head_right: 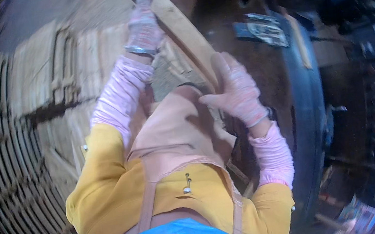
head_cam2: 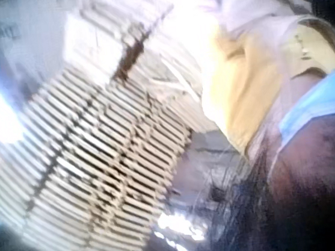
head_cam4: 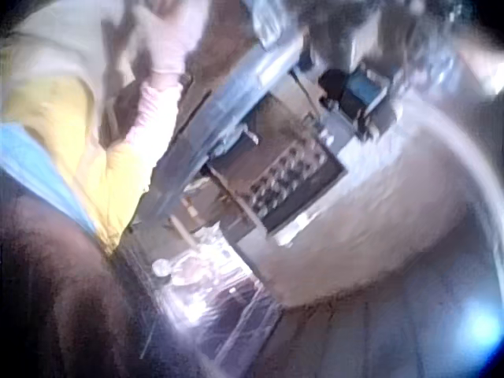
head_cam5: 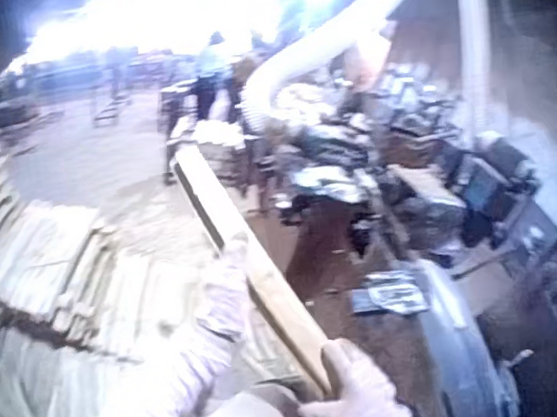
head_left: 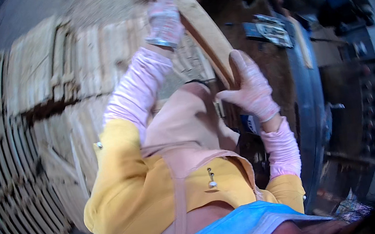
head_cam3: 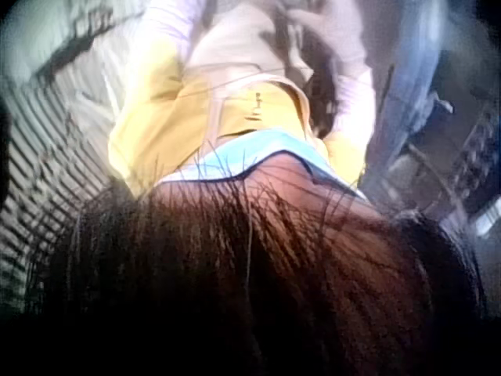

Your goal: The person picks up curved wood slats from a stack and feeds them into a woodworking machine, handling them one at a time and then stacking them back onto a pile.

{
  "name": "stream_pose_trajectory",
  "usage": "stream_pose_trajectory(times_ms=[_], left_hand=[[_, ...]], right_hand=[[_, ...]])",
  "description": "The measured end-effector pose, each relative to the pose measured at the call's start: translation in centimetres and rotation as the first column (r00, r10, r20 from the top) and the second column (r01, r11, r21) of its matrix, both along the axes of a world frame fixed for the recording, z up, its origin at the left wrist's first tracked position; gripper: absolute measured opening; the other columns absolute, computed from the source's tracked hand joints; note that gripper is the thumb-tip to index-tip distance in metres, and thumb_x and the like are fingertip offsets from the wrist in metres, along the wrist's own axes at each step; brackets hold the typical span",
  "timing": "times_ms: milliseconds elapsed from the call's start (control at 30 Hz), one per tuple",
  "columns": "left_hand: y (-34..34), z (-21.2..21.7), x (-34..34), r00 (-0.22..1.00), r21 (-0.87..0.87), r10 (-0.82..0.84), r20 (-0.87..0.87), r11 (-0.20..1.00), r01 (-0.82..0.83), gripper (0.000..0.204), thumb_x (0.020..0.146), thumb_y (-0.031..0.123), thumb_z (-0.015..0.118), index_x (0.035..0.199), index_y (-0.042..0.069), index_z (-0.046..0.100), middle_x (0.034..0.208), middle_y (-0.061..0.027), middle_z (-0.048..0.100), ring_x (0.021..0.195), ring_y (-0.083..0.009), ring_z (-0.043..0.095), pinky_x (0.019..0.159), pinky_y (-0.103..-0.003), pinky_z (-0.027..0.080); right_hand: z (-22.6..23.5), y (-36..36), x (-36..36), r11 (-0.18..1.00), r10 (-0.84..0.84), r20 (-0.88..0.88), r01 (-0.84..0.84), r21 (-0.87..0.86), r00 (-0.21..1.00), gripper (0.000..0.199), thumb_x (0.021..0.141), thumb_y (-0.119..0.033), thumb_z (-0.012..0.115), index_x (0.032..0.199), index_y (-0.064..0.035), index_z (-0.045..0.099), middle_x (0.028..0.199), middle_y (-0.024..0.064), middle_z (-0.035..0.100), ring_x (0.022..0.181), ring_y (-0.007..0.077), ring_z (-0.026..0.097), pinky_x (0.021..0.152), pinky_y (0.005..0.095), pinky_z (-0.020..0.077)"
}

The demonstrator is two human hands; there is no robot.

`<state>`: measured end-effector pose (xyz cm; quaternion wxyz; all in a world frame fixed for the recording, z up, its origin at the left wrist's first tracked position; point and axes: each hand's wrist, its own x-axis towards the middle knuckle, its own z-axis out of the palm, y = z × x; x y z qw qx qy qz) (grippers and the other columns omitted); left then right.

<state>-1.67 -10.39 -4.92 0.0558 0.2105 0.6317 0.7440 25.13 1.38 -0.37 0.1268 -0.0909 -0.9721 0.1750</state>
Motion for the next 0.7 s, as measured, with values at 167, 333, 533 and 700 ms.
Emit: stream_pose_trajectory(times_ms=[167,333,533,700], left_hand=[[14.6,4.5,12.3,0.841,0.577,-0.527,0.123,0.728,0.371,0.048,0.096,0.026,0.071,0.134,0.003,0.054,0.107,-0.0074,0.067,0.099,-0.0176,0.063,0.082,-0.034,0.053],[11.2,-0.6,11.8,0.648,0.362,-0.693,0.318,0.72,0.592,0.071,0.092,0.023,0.075,0.15,-0.003,0.041,0.101,-0.0076,0.067,0.083,-0.0114,0.062,0.072,-0.028,0.052],[-6.0,-16.4,1.1,0.94,-0.359,0.061,0.337,0.931,0.068,0.064,0.093,0.035,0.073,0.143,-0.001,0.055,0.131,-0.0151,0.065,0.115,-0.022,0.063,0.095,-0.034,0.053],[-24.9,-23.8,-3.0,0.828,-0.761,0.56,-0.032,0.523,-0.383,0.071,0.09,0.043,0.075,0.144,0.001,0.053,0.141,-0.0187,0.059,0.124,-0.0308,0.061,0.107,-0.039,0.047]], right_hand=[[-1.4,7.6,14.2,0.861,-0.418,-0.256,0.469,0.194,0.872,0.072,0.081,-0.011,0.08,0.147,-0.0024,0.052,0.127,0.0222,0.063,0.117,0.0394,0.061,0.1,0.0454,0.0497],[0.4,8.4,33.8,0.643,-0.765,0.027,0.766,-0.027,0.643,0.074,0.089,-0.005,0.07,0.156,-0.0007,0.039,0.154,0.0225,0.048,0.142,0.0311,0.047,0.117,0.0381,0.0366],[-1.0,12.8,37.9,0.566,-0.823,0.098,0.794,0.223,0.559,0.068,0.093,-0.009,0.064,0.156,-0.0015,0.041,0.152,0.0197,0.05,0.136,0.0311,0.05,0.115,0.0383,0.0375],[-3.6,23.0,22.6,0.658,-0.696,-0.447,0.748,-0.085,0.561,0.067,0.099,-0.027,0.06,0.156,0.0016,0.038,0.154,0.0264,0.045,0.142,0.0394,0.044,0.118,0.0417,0.0337]])
